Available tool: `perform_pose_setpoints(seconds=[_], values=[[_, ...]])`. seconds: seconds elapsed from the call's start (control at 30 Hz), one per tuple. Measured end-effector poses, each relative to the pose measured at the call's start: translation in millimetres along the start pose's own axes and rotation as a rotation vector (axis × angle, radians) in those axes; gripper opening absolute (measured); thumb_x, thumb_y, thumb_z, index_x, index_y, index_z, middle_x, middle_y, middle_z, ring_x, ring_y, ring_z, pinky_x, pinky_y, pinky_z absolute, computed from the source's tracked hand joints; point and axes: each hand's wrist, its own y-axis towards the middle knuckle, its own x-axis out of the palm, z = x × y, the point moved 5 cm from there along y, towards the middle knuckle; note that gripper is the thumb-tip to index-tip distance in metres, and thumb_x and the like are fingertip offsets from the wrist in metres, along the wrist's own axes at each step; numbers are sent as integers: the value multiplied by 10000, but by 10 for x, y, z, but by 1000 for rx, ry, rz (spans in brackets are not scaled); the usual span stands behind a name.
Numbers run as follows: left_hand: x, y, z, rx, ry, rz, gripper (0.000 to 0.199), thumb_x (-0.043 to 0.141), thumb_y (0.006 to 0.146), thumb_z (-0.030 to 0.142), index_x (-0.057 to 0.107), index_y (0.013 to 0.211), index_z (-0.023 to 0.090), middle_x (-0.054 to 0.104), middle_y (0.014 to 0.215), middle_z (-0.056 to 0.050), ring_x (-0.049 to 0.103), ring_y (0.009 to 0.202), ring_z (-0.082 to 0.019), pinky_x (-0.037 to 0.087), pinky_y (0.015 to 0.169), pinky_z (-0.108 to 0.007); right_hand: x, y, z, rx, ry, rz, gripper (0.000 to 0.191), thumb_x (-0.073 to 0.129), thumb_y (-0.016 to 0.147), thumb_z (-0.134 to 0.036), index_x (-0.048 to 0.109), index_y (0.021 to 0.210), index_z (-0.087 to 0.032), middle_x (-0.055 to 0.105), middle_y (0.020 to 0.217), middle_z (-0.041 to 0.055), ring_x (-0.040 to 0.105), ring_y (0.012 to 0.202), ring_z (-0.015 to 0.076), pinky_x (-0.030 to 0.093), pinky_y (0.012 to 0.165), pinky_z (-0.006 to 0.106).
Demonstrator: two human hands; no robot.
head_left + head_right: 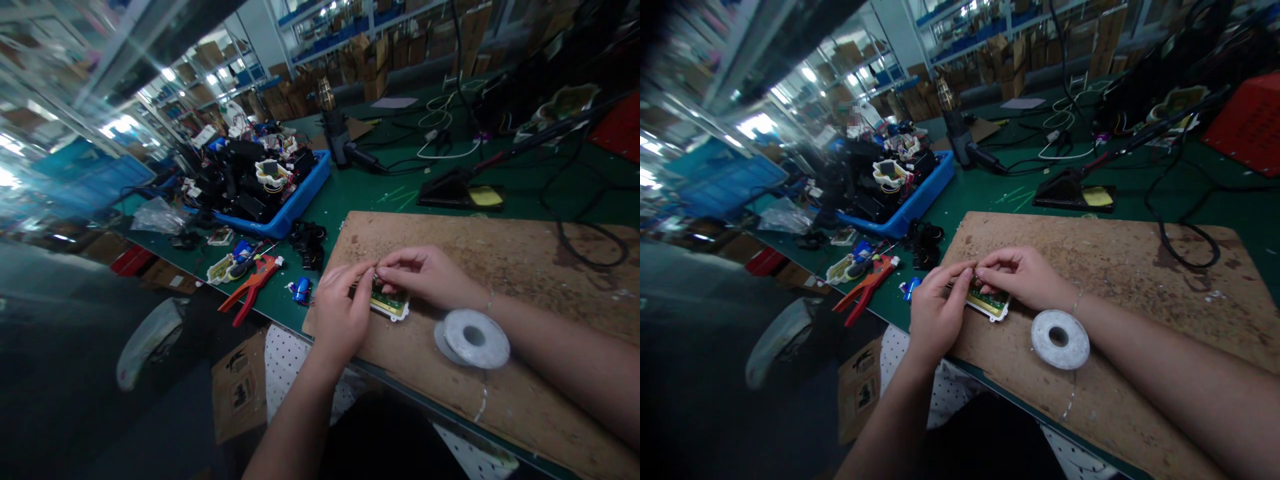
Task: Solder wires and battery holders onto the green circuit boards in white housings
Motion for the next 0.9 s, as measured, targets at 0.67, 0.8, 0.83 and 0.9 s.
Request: perform_pose_setpoints(seconds=[0.67, 0.8, 0.83, 0.9], values=[[-1603, -324, -1782, -488, 771, -37, 639, 541, 944, 569, 585, 1389, 112, 616, 1366, -238, 591, 1267, -427, 467, 1064, -548, -15, -32, -32, 6, -104, 75, 417, 859, 700, -539, 767, 869, -169, 728, 702, 46, 648, 600, 124, 537, 560, 251], [-1642, -380, -1610, -522, 676, 30, 663, 475, 970, 578, 570, 1409, 89, 600, 1337, -259, 556, 1275, -443, 442, 1063, -579, -22, -53, -64, -26, -145, 104, 392, 839, 731, -539, 760, 858, -176, 719, 691, 38, 635, 583, 121, 517, 532, 245], [-1666, -418, -1545, -536, 630, 43, 666, 453, 976, 595, 582, 1392, 91, 618, 1309, -248, 569, 1258, -430, 458, 1051, -566, -21, -55, -69, -37, -155, 109, 388, 833, 740, -540, 759, 861, -179, 717, 690, 36, 636, 586, 123, 517, 531, 246], [-1676, -540, -1395, -575, 505, 52, 668, 377, 991, 646, 630, 1319, 121, 686, 1189, -190, 637, 1155, -371, 529, 978, -503, -11, -55, -75, -64, -176, 107, 380, 818, 760, -539, 759, 876, -182, 715, 686, 33, 643, 595, 130, 519, 531, 249]])
